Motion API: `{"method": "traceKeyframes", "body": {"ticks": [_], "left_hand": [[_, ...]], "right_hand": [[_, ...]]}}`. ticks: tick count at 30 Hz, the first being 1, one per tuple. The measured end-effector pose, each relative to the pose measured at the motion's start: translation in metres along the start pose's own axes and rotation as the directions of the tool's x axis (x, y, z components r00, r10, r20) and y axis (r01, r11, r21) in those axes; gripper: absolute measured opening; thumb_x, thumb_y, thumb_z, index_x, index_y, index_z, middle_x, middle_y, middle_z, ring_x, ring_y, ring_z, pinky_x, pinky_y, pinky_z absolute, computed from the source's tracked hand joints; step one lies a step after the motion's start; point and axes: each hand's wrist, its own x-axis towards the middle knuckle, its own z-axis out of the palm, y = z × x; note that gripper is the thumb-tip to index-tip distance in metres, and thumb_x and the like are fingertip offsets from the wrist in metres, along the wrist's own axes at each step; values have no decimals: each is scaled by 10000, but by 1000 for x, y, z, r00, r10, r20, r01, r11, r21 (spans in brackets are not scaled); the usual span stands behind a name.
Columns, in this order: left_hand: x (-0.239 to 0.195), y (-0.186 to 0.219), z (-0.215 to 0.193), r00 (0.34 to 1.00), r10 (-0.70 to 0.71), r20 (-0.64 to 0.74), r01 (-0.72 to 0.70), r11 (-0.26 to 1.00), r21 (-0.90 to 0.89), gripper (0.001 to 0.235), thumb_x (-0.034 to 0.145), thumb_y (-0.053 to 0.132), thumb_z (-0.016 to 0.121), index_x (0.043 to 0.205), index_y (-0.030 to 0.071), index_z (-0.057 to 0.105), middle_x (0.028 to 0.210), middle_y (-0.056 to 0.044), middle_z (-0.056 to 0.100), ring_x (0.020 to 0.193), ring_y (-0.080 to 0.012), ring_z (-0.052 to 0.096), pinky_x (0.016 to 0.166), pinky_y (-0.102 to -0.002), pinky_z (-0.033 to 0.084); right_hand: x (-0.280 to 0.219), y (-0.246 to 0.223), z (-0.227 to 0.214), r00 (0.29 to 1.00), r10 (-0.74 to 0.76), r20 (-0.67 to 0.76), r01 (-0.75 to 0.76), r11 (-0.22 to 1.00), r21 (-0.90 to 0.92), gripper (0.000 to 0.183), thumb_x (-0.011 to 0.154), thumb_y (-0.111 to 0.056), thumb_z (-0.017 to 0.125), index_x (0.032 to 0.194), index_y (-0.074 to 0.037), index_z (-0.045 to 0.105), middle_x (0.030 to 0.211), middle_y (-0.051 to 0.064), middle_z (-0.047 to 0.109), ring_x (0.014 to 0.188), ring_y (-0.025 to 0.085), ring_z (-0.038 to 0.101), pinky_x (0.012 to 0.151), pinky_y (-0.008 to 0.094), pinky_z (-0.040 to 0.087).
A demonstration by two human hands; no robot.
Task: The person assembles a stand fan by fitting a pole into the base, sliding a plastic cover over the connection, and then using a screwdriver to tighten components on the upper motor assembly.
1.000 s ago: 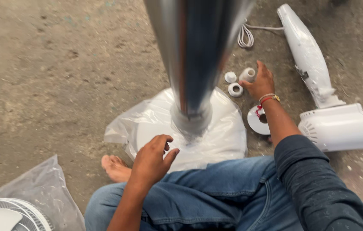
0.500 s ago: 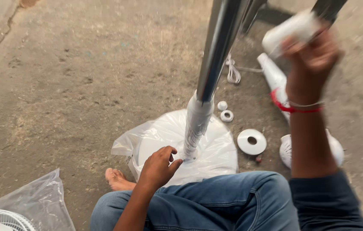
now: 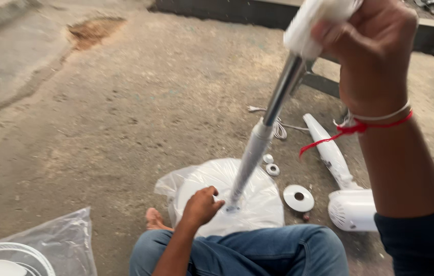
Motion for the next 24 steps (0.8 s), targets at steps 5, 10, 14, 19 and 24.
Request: {"method": "traceKeyframes", "body": {"ticks": [5,10,14,19,24], "left_hand": [[2,-6,9,998,59,-11,-59,998,-33,409,867,383,748,1120,69,680,985,-111,749,943,-275,723,846,-411,556],[10,-19,15,992,97,-80,-94,995,44,399,834,371,783,1084,78,683,1002,-128,734,990,-321,679,837,-447,529],[10,-18,16,1000,2,22,-2,1000,-10,391,859,387,747,1100,88,672,964,-95,753,940,-263,714,842,-405,542],[9,-15,13,999,-14,45,13,1000,14,392,858,384,747,1103,90,664,949,-81,731,906,-248,717,824,-399,546],[8,-13,13,999,-17,44,17,1000,13,388,862,380,750,1101,86,665,947,-80,743,891,-244,720,809,-394,548]], "right_hand": [[-13,14,10,996,81,35,-82,996,38,300,1026,-78,813,1244,71,670,1063,133,757,917,144,757,895,321,676],[-30,18,21,985,175,4,-175,985,-15,373,912,-114,804,1219,47,664,1065,125,761,934,159,771,888,342,688],[-38,26,26,980,195,34,-192,979,-71,351,892,-148,806,1149,42,660,996,130,766,872,168,789,838,342,654],[-52,39,27,964,253,82,-252,967,-27,340,879,-137,806,1128,40,656,982,137,776,860,181,796,833,338,703],[-75,44,34,934,344,94,-340,939,-58,370,843,-138,812,1147,12,664,1042,127,775,949,174,788,883,332,682]]}}
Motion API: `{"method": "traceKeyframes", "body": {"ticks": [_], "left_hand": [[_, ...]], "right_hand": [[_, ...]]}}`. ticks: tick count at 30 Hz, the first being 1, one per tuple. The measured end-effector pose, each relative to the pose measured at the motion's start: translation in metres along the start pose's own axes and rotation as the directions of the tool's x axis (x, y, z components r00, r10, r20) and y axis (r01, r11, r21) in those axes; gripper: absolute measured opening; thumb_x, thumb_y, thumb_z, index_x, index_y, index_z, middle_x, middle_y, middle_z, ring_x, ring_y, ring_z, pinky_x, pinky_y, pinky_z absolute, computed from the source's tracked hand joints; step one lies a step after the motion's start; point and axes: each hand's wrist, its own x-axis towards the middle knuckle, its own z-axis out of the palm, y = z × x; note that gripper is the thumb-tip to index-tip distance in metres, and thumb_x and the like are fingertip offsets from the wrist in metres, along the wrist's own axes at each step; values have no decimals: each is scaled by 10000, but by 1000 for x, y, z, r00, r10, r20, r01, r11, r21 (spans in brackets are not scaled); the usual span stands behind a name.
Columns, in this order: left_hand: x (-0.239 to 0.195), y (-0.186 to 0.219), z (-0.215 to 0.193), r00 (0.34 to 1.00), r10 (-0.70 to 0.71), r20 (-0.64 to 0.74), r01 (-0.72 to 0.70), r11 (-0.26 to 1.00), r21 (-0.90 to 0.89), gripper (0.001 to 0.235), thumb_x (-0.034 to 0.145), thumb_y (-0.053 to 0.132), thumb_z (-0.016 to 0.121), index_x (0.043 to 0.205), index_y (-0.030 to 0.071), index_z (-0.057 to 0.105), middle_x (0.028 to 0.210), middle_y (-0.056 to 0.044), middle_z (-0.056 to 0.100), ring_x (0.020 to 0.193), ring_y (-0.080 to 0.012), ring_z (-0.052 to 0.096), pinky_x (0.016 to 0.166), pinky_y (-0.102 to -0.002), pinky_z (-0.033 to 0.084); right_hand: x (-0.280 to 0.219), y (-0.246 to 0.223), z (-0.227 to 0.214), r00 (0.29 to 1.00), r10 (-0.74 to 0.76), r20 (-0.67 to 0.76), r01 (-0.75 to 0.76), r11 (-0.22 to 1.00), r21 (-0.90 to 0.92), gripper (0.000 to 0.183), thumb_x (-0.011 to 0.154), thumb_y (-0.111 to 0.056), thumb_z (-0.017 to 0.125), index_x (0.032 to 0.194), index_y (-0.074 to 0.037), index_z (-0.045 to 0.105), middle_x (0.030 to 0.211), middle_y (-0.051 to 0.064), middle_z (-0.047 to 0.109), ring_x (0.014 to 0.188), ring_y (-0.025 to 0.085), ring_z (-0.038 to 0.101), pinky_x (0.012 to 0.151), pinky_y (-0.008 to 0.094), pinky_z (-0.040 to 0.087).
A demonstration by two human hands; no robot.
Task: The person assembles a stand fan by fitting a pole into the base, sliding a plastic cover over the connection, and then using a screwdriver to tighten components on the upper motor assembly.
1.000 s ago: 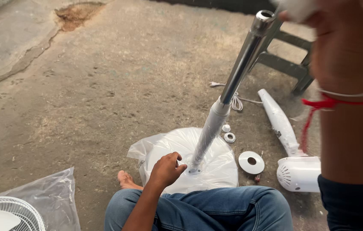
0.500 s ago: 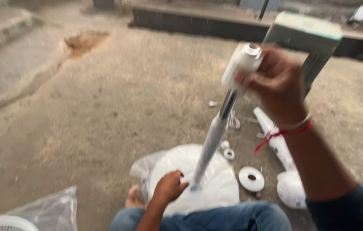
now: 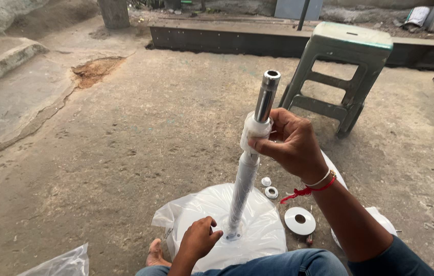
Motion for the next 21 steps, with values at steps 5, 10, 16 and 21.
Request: {"method": "traceKeyframes", "body": {"ticks": [5,10,16,21], "left_hand": [[0,2,-1,1000,-4,17,4,1000,3,382,872,371,746,1106,80,663,948,-91,748,881,-246,726,805,-389,552],[-2,4,-1,1000,-4,8,4,1000,8,387,867,379,748,1102,81,667,964,-86,749,907,-250,722,816,-395,549],[-1,3,1,1000,-4,19,4,1000,20,388,876,381,744,1116,84,670,972,-94,754,955,-271,719,854,-412,545],[-2,2,1,1000,10,2,-10,999,36,389,872,378,747,1111,82,669,976,-102,752,966,-282,714,862,-423,546]], "right_hand": [[-17,14,8,996,91,13,-91,996,-19,411,801,-142,837,1151,-6,670,1060,113,774,981,178,782,904,337,672],[-32,28,16,991,132,6,-131,990,-44,414,788,-148,848,1147,-25,682,1080,105,780,1010,184,778,935,350,654],[-42,38,23,997,78,-16,-78,996,-40,404,818,-163,831,1166,-42,666,1112,99,771,1039,185,773,963,358,649],[-45,42,23,999,54,-7,-55,996,-67,409,835,-183,831,1190,-60,667,1101,91,775,1048,186,772,981,361,645]]}}
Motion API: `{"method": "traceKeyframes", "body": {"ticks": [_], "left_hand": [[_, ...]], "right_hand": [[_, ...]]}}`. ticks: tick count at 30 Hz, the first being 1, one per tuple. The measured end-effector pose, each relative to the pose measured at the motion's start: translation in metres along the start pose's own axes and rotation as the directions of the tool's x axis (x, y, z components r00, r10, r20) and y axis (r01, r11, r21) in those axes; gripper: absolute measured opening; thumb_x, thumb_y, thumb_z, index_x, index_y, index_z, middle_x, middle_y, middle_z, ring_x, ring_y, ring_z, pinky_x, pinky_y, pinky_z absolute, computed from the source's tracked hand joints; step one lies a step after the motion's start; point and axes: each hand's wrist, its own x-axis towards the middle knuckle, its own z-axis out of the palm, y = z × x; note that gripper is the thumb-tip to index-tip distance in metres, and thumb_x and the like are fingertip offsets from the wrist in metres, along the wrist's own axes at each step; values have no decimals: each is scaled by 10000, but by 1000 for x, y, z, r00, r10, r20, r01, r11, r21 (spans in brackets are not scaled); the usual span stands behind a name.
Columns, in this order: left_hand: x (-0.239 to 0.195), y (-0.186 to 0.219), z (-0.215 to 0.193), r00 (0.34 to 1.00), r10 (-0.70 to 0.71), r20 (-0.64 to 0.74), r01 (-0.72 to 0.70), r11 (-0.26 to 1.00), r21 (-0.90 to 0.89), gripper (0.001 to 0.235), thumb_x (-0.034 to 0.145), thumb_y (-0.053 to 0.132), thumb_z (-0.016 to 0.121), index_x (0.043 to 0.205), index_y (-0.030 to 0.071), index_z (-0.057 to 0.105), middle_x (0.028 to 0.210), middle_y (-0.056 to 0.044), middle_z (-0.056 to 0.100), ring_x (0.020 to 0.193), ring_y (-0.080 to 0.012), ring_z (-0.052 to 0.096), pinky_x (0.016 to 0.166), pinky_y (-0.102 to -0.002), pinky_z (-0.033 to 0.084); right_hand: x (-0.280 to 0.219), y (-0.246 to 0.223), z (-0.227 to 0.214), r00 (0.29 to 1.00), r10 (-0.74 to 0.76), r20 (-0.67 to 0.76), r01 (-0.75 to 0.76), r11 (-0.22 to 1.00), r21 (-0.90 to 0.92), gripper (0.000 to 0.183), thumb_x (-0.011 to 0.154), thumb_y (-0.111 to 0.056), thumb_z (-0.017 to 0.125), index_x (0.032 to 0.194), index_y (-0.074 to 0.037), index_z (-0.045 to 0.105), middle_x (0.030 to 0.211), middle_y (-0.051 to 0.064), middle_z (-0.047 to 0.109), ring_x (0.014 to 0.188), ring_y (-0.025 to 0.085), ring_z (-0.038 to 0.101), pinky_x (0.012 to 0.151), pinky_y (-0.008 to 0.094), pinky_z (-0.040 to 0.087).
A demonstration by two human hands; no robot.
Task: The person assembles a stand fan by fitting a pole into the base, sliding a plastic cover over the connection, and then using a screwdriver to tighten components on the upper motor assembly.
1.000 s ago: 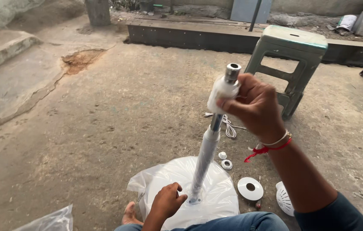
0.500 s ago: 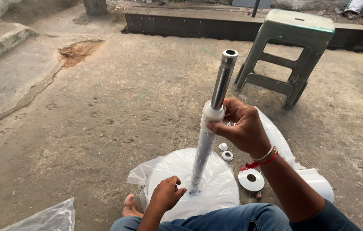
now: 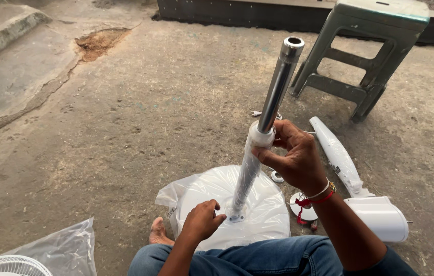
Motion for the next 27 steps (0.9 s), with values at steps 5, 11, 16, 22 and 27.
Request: {"method": "traceKeyframes", "body": {"ticks": [5,11,16,22,27], "left_hand": [[-1,3,-1,1000,-15,15,14,1000,13,398,875,384,744,1123,82,664,986,-100,753,963,-274,719,859,-421,547],[-2,10,-7,996,-65,58,64,998,12,415,890,383,732,1158,76,660,994,-94,754,934,-242,735,853,-398,558],[-4,10,-8,997,-65,45,65,998,12,409,888,372,735,1154,69,667,993,-105,750,920,-247,739,845,-396,568],[-2,9,-7,998,-57,37,57,998,-6,405,882,372,738,1142,69,667,979,-105,758,930,-257,733,847,-402,558],[-1,8,-4,1000,-25,14,25,1000,-2,402,876,366,743,1132,64,671,969,-110,759,928,-268,732,842,-409,558]], "right_hand": [[-2,3,0,1000,-23,0,23,1000,0,411,846,-203,834,1193,-66,661,1116,85,769,1066,186,770,991,362,644],[-1,-4,5,999,26,-44,-29,997,-69,424,834,-269,851,1128,-68,619,1078,99,772,1023,185,788,917,353,642],[-1,-17,15,985,115,-128,-137,973,-183,602,760,-342,891,1154,-31,560,1035,174,761,978,209,784,918,367,660],[-6,-20,12,996,-87,-6,87,996,16,587,946,-292,750,1409,-7,529,1417,184,625,1279,246,667,1111,416,573],[-8,-6,14,997,-28,-69,36,993,109,475,932,-270,807,1280,-34,588,1238,125,709,1148,222,738,1014,377,655]]}}
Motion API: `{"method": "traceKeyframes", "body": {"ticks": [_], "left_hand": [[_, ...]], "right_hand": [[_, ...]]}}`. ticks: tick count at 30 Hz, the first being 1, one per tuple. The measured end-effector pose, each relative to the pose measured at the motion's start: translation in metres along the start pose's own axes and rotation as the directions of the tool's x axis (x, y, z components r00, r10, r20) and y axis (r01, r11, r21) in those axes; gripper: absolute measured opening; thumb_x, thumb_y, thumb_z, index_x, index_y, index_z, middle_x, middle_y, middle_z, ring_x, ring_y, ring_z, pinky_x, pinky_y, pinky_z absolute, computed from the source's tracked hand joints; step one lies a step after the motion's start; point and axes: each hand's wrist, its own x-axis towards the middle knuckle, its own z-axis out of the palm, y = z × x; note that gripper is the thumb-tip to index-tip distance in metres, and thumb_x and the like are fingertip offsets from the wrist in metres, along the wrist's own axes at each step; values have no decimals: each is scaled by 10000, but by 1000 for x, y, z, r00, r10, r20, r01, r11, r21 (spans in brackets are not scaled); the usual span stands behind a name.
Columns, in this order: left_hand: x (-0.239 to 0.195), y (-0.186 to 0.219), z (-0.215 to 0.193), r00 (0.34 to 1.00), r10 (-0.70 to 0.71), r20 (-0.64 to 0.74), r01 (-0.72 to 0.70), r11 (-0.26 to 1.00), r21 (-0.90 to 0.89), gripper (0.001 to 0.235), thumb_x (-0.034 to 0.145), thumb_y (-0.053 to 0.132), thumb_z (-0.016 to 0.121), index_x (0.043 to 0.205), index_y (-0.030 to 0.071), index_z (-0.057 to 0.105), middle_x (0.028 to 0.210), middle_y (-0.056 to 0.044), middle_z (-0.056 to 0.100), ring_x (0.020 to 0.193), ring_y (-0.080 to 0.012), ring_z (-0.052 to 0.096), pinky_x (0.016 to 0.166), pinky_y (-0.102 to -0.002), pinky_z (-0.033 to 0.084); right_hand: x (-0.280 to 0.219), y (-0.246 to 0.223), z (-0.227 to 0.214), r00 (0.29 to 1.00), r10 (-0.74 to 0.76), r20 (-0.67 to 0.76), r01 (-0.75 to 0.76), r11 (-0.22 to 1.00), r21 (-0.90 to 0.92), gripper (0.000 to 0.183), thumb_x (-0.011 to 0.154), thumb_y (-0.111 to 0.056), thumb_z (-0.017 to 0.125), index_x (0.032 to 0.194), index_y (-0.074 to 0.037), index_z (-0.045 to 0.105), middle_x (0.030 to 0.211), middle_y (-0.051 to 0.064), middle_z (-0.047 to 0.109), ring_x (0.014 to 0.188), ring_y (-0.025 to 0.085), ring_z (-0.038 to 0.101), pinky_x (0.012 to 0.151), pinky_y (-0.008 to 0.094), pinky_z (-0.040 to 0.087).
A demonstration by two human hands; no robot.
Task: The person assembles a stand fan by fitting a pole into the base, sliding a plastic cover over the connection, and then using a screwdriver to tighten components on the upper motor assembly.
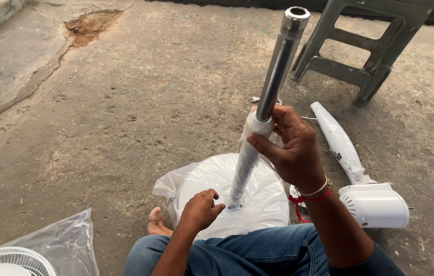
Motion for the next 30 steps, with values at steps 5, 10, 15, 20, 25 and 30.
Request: {"method": "traceKeyframes", "body": {"ticks": [5,10,15,20,25,30], "left_hand": [[0,0,1,1000,12,-4,-12,1000,11,403,879,365,746,1134,62,673,979,-115,756,939,-269,731,853,-411,558],[-1,3,-3,999,-26,22,25,999,20,409,887,371,740,1160,74,672,997,-107,757,959,-254,729,864,-407,559],[1,6,-2,999,-31,41,30,999,14,411,898,370,729,1169,68,663,1025,-105,751,948,-246,742,869,-397,562],[-1,6,-4,999,-31,35,31,999,19,415,897,375,730,1167,68,663,1017,-103,757,957,-246,734,871,-401,558],[-2,5,-4,999,-24,29,23,999,27,417,891,376,737,1165,68,667,999,-109,757,958,-253,728,871,-406,557],[-2,5,-1,999,34,6,-35,999,32,395,890,358,737,1145,66,664,1006,-110,747,948,-265,724,864,-412,552]], "right_hand": [[8,6,10,997,-31,-76,21,991,-134,603,836,-308,889,1215,-43,503,1117,88,670,975,181,760,861,321,673],[10,-14,3,1000,-10,5,9,990,144,614,860,-180,741,1397,-47,474,1282,85,619,1145,179,664,948,343,623],[6,-12,2,994,-108,-15,109,981,158,546,967,-68,703,1442,-36,436,1327,140,655,1261,211,657,1126,391,574],[7,-2,8,992,-105,-71,103,994,-38,589,905,-99,796,1389,-37,467,1240,149,644,1149,201,694,1043,379,627],[-3,4,6,997,-65,-49,77,951,301,735,909,-158,738,1542,-32,385,1369,156,637,1240,207,653,1073,386,585],[-14,27,12,998,-54,-32,63,899,433,749,982,-356,723,1560,-11,392,1366,217,634,1276,257,650,1146,440,559]]}}
